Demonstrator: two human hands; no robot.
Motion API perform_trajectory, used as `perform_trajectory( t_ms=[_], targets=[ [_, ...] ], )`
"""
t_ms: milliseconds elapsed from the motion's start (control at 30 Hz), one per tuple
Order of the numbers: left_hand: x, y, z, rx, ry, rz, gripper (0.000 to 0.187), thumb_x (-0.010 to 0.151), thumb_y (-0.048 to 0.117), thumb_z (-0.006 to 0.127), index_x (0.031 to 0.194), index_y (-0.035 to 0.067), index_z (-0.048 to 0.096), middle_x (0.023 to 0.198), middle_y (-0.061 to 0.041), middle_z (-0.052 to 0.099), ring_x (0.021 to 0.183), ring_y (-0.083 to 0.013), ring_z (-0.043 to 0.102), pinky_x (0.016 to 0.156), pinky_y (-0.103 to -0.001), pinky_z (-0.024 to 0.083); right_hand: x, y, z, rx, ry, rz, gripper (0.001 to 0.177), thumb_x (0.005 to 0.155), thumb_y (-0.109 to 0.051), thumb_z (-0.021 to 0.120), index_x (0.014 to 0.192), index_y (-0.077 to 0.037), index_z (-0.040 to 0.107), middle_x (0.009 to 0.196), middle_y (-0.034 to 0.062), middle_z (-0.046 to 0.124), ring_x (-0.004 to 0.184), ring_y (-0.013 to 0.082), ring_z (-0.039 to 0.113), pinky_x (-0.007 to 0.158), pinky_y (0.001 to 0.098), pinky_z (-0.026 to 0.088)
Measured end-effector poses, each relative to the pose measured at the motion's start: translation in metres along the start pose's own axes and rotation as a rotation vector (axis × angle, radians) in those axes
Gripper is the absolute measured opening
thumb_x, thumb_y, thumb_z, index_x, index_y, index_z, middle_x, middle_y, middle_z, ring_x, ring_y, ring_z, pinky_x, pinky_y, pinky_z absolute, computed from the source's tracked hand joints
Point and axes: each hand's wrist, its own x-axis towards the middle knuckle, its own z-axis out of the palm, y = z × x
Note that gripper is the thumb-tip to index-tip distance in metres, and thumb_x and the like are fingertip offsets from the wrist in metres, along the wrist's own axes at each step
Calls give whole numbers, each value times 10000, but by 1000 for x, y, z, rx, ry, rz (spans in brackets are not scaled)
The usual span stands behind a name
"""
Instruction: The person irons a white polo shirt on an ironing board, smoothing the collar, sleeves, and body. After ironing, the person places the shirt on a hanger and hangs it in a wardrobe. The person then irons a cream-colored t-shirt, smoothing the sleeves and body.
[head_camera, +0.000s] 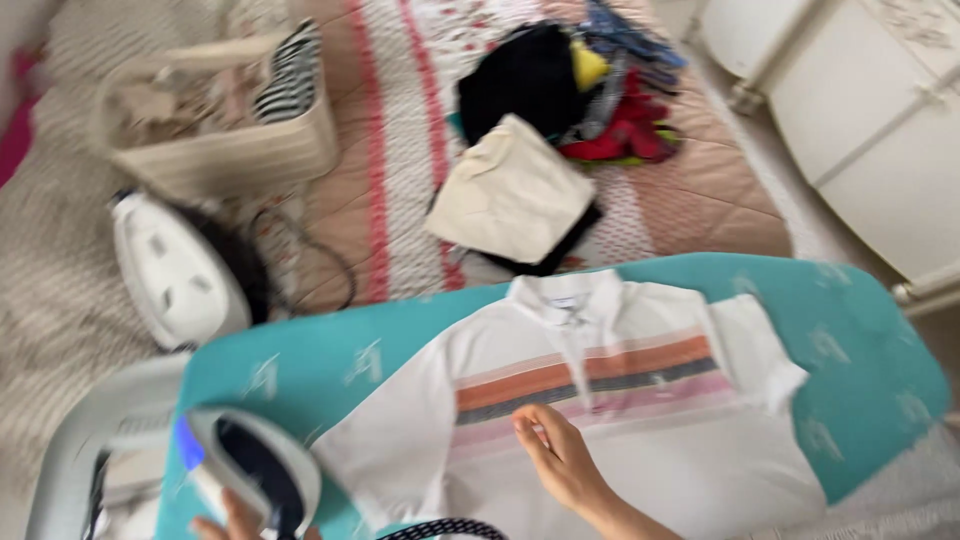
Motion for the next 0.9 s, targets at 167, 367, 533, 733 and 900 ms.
perform_trajectory(
  t_ms=[167,367,533,733,900],
  targets=[
    [28,76,81,-300,-140,229,1154,716,530,797,1677,128,300,1634,-406,154,1489,-445,381,1126,-680,406,-40,31,-114,47,151,135,384,984,-425,555,1048,-66,675,929,55,704,786,155,640,744,327,544],
    [-21,415,121,405,-654,309,1185,546,621,763,1569,188,351,1619,-273,245,1517,-496,211,1107,-766,259,-86,120,-281,86,273,140,368,992,-408,559,1035,-66,689,919,54,737,821,132,650,766,322,545],
    [-159,611,236,279,-903,405,956,722,642,623,1548,241,358,1650,-74,266,1543,-275,216,1131,-733,157,-125,227,-448,181,392,98,376,957,-389,584,1020,-32,681,975,53,770,917,128,757,831,301,595],
    [-255,715,321,343,-928,285,1044,844,729,560,1552,14,281,1617,-262,281,1523,-364,233,1137,-624,171,-131,306,-602,158,525,253,409,975,-385,562,1042,-26,747,912,83,767,927,135,713,850,299,565],
    [-279,718,346,386,-1154,104,1024,741,775,596,1529,159,374,1308,-98,670,1269,-205,620,1227,-595,175,-46,280,-674,228,374,303,446,971,-429,536,1018,-35,737,857,59,768,900,108,745,863,269,570]
  ],
)
